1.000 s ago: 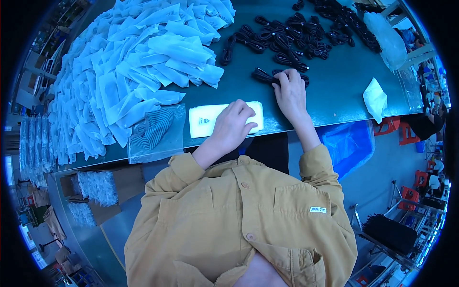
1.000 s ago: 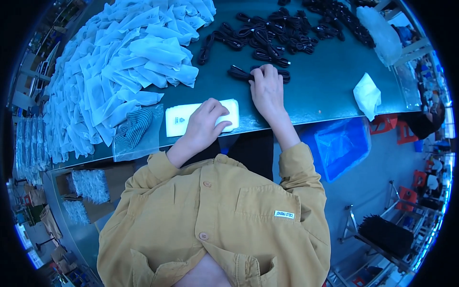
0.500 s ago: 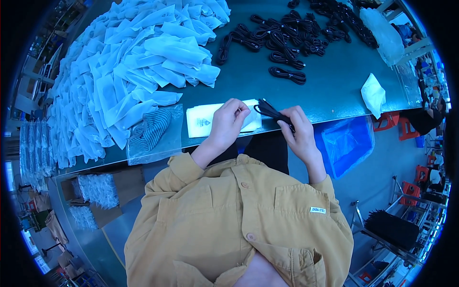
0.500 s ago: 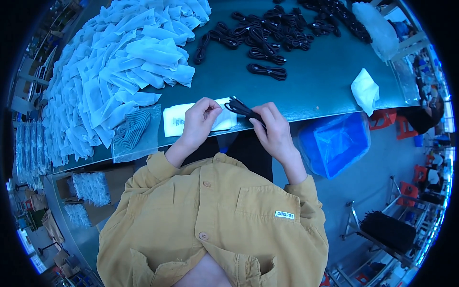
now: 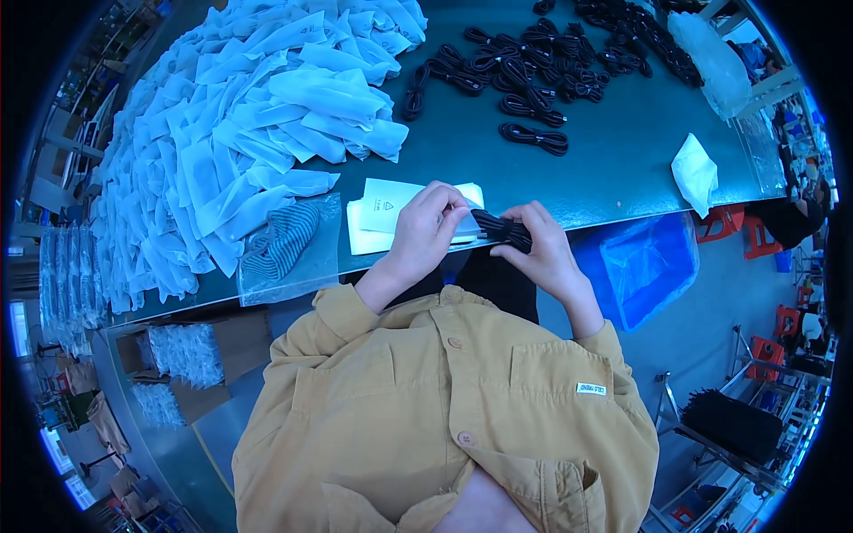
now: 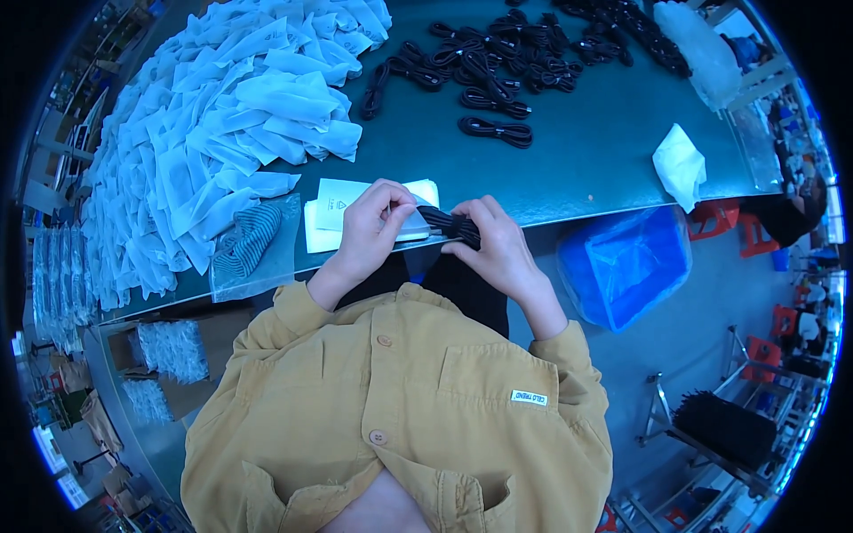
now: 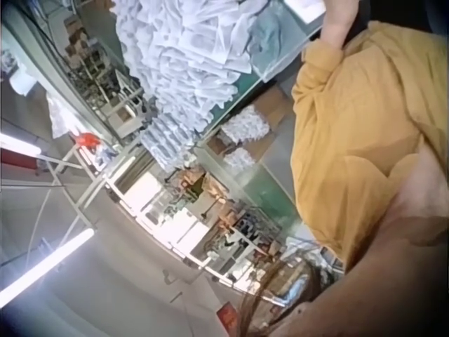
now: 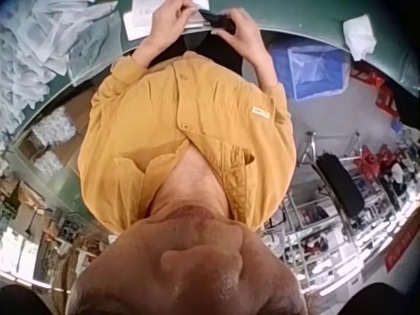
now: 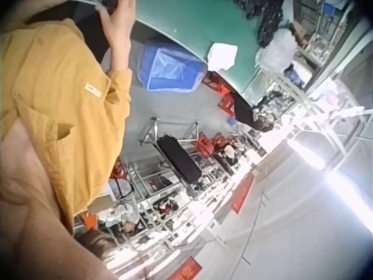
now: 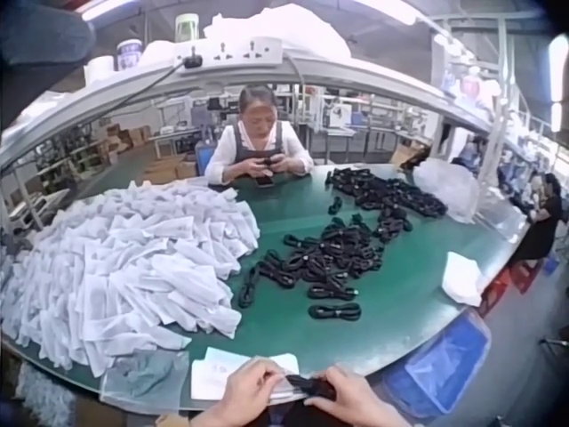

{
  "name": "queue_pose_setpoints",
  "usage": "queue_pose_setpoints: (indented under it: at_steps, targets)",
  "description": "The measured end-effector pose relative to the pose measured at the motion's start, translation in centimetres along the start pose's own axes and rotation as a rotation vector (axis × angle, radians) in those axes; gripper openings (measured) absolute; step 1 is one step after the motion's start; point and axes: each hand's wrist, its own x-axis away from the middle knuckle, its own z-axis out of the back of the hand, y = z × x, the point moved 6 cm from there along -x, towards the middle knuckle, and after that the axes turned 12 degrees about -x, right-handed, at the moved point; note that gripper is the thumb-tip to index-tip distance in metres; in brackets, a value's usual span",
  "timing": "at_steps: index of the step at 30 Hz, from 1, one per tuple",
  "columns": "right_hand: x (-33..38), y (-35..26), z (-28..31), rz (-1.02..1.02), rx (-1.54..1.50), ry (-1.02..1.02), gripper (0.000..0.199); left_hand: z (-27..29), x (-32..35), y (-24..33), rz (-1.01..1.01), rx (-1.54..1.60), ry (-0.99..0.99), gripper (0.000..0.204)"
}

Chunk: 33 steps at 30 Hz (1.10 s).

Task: Assembling small black plastic components and placing them into individual plastic bags with paper inserts.

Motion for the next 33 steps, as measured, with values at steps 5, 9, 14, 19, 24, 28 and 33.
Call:
queue_pose_setpoints:
  at_steps: [5,9,14,19,24,28,33]
  targets:
    - [-0.1,0.2,0.0,0.025,-0.002,0.019,0.033,0.3,0.0,0.5,-0.004,-0.001,0.01,0.005]
    - [0.1,0.7,-0.4,-0.028,-0.155,-0.046,0.026,0.8,-0.1,2.6,-0.296,-0.124,0.057,0.011]
    - [1.1,3.4,-1.6,-0.568,-0.731,0.078,0.019,0.7,0.3,4.8,-0.487,-0.236,0.009,0.01]
    - [-0.6,-2.1,0.1,0.041,-0.195,0.216,0.019,1.4,-1.2,4.4,-0.36,-0.186,0.095,0.009]
    - [-1.6,-3.4,1.1,0.237,-0.613,0.451,0.03,1.8,-2.4,2.8,0.009,0.203,0.001,0.01]
    - [-2.9,-5.9,2.2,0.361,-0.239,0.316,0.034,2.1,-3.8,2.2,0.216,0.617,-0.021,0.013]
    - [-4.9,-7.9,1.4,0.495,-0.096,0.212,0.036,2.8,-4.8,2.0,0.256,0.674,-0.077,0.012]
